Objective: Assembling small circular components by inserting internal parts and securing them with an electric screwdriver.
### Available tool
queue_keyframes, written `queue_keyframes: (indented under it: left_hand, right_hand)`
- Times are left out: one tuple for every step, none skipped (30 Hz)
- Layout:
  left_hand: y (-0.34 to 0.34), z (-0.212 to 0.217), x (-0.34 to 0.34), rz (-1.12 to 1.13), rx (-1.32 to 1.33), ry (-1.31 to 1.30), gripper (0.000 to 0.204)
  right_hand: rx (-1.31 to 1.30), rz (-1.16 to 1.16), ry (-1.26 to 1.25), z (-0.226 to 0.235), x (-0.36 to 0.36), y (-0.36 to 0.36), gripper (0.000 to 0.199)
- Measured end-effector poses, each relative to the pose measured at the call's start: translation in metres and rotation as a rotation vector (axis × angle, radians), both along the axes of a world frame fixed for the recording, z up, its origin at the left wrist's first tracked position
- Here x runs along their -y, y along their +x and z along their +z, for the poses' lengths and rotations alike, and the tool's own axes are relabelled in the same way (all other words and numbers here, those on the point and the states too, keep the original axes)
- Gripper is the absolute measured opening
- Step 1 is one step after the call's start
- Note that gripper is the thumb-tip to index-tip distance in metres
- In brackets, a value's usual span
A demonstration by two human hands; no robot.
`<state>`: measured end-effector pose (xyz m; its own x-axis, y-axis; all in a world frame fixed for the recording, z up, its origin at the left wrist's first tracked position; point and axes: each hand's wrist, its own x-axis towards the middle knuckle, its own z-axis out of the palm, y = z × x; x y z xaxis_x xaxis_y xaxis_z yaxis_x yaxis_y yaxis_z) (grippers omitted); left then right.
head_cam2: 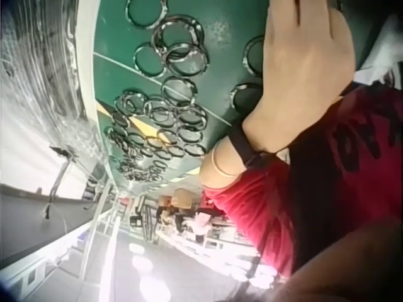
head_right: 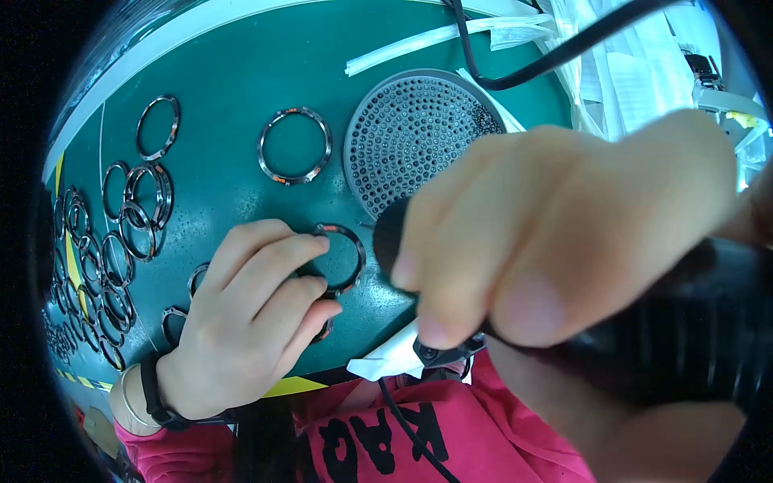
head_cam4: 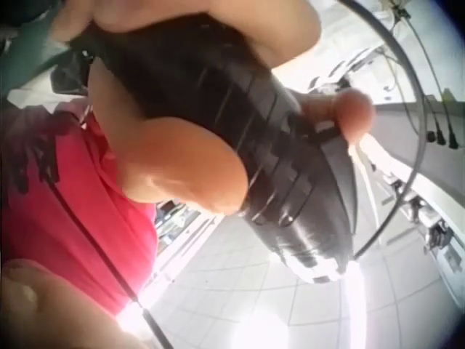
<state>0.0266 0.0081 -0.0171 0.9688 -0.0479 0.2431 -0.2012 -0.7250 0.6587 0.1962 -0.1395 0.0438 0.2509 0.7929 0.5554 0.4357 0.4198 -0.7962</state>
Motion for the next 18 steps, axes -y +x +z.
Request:
queue_keyframes:
  left_hand:
    - [-0.001,-0.001,0.000,-0.019,0.009,-0.024,0.030]
    - [-0.001,-0.002,0.001,-0.039,0.018,-0.048,0.031]
    - [-0.001,-0.002,0.001,-0.035,0.035,-0.033,0.031]
    - [-0.001,-0.002,0.001,-0.035,0.035,-0.034,0.031]
    - [-0.001,-0.002,0.002,-0.028,0.046,-0.043,0.031]
    - [-0.001,-0.003,0.002,-0.021,0.056,-0.054,0.030]
    - [-0.001,-0.002,0.001,-0.020,0.056,-0.054,0.030]
    - [-0.001,-0.002,0.001,-0.029,0.054,-0.048,0.029]
    - [-0.001,-0.001,0.000,-0.037,0.051,-0.043,0.028]
    - [-0.001,-0.001,0.000,-0.036,0.050,-0.044,0.028]
    - [-0.001,-0.001,0.000,-0.038,0.042,-0.046,0.028]
    - [-0.001,-0.001,0.000,-0.043,0.035,-0.047,0.027]
    - [-0.001,-0.001,0.001,-0.043,0.035,-0.048,0.027]
    - [0.000,-0.001,0.001,-0.046,0.040,-0.051,0.027]
    - [0.000,-0.002,0.001,-0.050,0.045,-0.055,0.027]
    - [0.001,-0.002,0.001,-0.049,0.044,-0.058,0.027]
    - [0.001,-0.003,0.001,-0.052,0.046,-0.062,0.027]
    - [0.002,-0.004,0.001,-0.055,0.047,-0.064,0.026]
  right_hand:
    - [0.000,-0.002,-0.002,0.000,0.001,0.000,0.044]
    - [-0.006,-0.008,-0.001,-0.001,0.000,-0.001,0.044]
    - [-0.012,-0.012,0.001,-0.009,-0.016,-0.001,0.044]
    - [-0.017,-0.016,0.002,-0.011,-0.018,-0.006,0.045]
    - [-0.023,-0.021,0.004,-0.010,-0.016,-0.006,0.045]
    - [-0.029,-0.024,0.006,-0.008,-0.013,-0.005,0.045]
    - [-0.035,-0.027,0.008,-0.010,-0.015,-0.005,0.046]
    - [-0.041,-0.031,0.009,-0.013,-0.019,-0.008,0.046]
    - [-0.047,-0.034,0.011,-0.012,-0.016,-0.007,0.046]
    - [-0.054,-0.037,0.012,-0.013,-0.016,-0.008,0.047]
    - [-0.061,-0.040,0.013,-0.011,-0.011,-0.011,0.047]
    - [-0.066,-0.044,0.015,-0.011,-0.009,-0.011,0.047]
    - [-0.071,-0.048,0.017,-0.013,-0.012,-0.012,0.048]
    - [-0.077,-0.052,0.019,-0.013,-0.011,-0.013,0.048]
    - [-0.082,-0.057,0.020,-0.015,-0.015,-0.011,0.049]
    - [-0.088,-0.061,0.020,-0.016,-0.014,-0.013,0.049]
    - [-0.093,-0.065,0.019,-0.016,-0.014,-0.012,0.049]
    - [-0.099,-0.069,0.022,-0.017,-0.014,-0.009,0.050]
